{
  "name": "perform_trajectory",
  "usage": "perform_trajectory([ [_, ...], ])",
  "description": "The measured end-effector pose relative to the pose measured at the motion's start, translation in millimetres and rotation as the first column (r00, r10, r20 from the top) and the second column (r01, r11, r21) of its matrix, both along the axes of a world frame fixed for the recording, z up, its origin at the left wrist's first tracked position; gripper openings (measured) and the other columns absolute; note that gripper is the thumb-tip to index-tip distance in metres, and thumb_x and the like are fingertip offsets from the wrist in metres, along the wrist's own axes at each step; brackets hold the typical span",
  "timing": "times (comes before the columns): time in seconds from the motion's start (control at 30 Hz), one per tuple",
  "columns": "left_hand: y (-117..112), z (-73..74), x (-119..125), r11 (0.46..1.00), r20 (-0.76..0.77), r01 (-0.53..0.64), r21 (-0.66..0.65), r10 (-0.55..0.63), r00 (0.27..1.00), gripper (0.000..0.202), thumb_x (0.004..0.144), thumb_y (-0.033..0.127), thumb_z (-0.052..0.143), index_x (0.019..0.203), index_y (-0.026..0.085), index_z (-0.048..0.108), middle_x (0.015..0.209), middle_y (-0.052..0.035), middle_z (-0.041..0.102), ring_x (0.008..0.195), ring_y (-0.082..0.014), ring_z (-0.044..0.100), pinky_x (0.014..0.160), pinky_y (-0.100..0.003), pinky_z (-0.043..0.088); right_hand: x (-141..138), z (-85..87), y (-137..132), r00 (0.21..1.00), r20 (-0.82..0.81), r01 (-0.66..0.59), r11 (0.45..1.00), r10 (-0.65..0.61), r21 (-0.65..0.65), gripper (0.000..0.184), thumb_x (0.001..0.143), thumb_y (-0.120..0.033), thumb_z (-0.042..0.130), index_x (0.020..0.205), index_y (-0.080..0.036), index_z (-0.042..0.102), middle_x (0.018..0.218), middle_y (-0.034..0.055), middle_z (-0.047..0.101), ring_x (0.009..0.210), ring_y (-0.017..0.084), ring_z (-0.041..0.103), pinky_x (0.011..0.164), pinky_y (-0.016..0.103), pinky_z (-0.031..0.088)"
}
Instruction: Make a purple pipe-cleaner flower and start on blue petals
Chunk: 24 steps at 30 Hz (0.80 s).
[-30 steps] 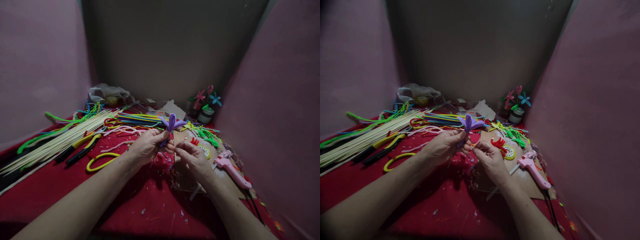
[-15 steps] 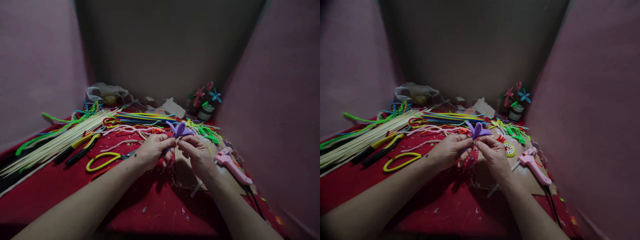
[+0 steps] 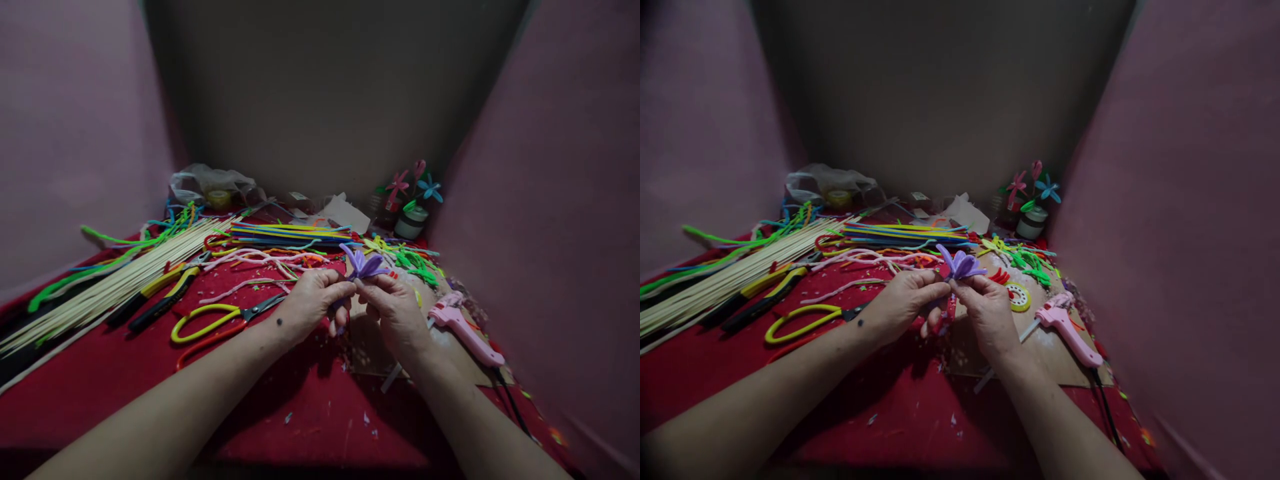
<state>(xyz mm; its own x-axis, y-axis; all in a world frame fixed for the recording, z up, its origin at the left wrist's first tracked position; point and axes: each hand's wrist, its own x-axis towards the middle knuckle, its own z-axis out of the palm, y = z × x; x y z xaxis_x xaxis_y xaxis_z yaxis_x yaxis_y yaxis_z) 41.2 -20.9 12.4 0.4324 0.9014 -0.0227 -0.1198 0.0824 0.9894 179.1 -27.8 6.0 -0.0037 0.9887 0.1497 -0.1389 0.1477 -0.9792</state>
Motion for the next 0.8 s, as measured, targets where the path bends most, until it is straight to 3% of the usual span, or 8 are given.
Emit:
perform_trajectory([
  [0.2, -2.8, 4.0, 1.2, 0.991, -0.094, -0.115, 0.067, 0.121, 0.988, 0.019, 0.078, 0.022, 0.055, 0.061, 0.014, 0.053, 0.039, 0.0038, 0.051, 0.027, -0.0041, 0.039, 0.03, -0.014, 0.03, -2.2, -4.4, 2.4, 0.998, 0.011, 0.068, 0.998, -0.068, 0.011, 0.021, 0.06, -0.036, 0.074, 0.061, -0.017, 0.065, 0.051, -0.0038, 0.051, 0.047, 0.008, 0.036, 0.046, 0.023, 0.028],
  [0.33, -5.9, 9.1, 2.2, 0.984, -0.086, -0.163, 0.073, 0.169, 0.982, 0.016, 0.077, 0.018, 0.057, 0.062, 0.013, 0.057, 0.038, 0.0052, 0.047, 0.029, -0.0019, 0.036, 0.032, -0.013, 0.025, -3.7, -4.8, 0.9, 0.998, -0.053, 0.019, 0.999, -0.021, -0.048, 0.027, 0.059, -0.039, 0.074, 0.053, -0.016, 0.061, 0.049, -0.0035, 0.05, 0.043, 0.006, 0.032, 0.042, 0.023, 0.025],
  [0.43, -7.7, 12.2, 2.3, 0.985, -0.033, -0.157, 0.074, 0.16, 0.987, 0.015, 0.075, 0.019, 0.059, 0.061, 0.013, 0.058, 0.04, 0.0055, 0.046, 0.031, -0.0017, 0.036, 0.033, -0.014, 0.023, -5.4, -6.4, 0.0, 0.988, -0.149, -0.059, 0.994, 0.045, -0.092, 0.028, 0.059, -0.041, 0.074, 0.054, -0.016, 0.062, 0.05, -0.0029, 0.05, 0.045, 0.007, 0.035, 0.042, 0.022, 0.027],
  [0.53, -7.4, 12.8, 1.1, 0.988, -0.006, -0.136, 0.071, 0.137, 0.991, 0.013, 0.071, 0.023, 0.063, 0.068, 0.011, 0.063, 0.048, 0.0041, 0.05, 0.034, -0.0015, 0.037, 0.035, -0.014, 0.025, -8.7, -8.9, -0.3, 0.958, -0.267, -0.133, 0.985, 0.101, -0.106, 0.023, 0.06, -0.037, 0.075, 0.07, -0.018, 0.067, 0.057, -0.0018, 0.056, 0.05, 0.009, 0.042, 0.044, 0.022, 0.031],
  [0.63, -4.7, 10.0, -0.9, 0.995, 0.005, -0.091, 0.041, 0.091, 0.996, 0.018, 0.07, 0.027, 0.066, 0.076, 0.01, 0.065, 0.053, 0.0035, 0.051, 0.037, -0.0015, 0.038, 0.037, -0.015, 0.025, -12.6, -9.6, -1.6, 0.935, -0.345, -0.113, 0.99, 0.08, -0.078, 0.019, 0.061, -0.031, 0.074, 0.074, -0.02, 0.067, 0.062, -0.0015, 0.059, 0.053, 0.01, 0.045, 0.048, 0.024, 0.035],
  [0.8, -0.1, 2.3, -1.7, 0.998, 0.121, 0.022, -0.059, -0.014, 0.993, 0.023, 0.072, 0.033, 0.065, 0.076, 0.011, 0.059, 0.059, 0.0026, 0.051, 0.037, 0.0, 0.035, 0.036, -0.014, 0.022, -16.6, -8.2, -4.4, 0.944, -0.329, -0.044, 0.999, 0.039, -0.008, 0.013, 0.066, -0.028, 0.071, 0.07, -0.018, 0.064, 0.063, -0.002, 0.053, 0.055, 0.01, 0.042, 0.051, 0.023, 0.036],
])
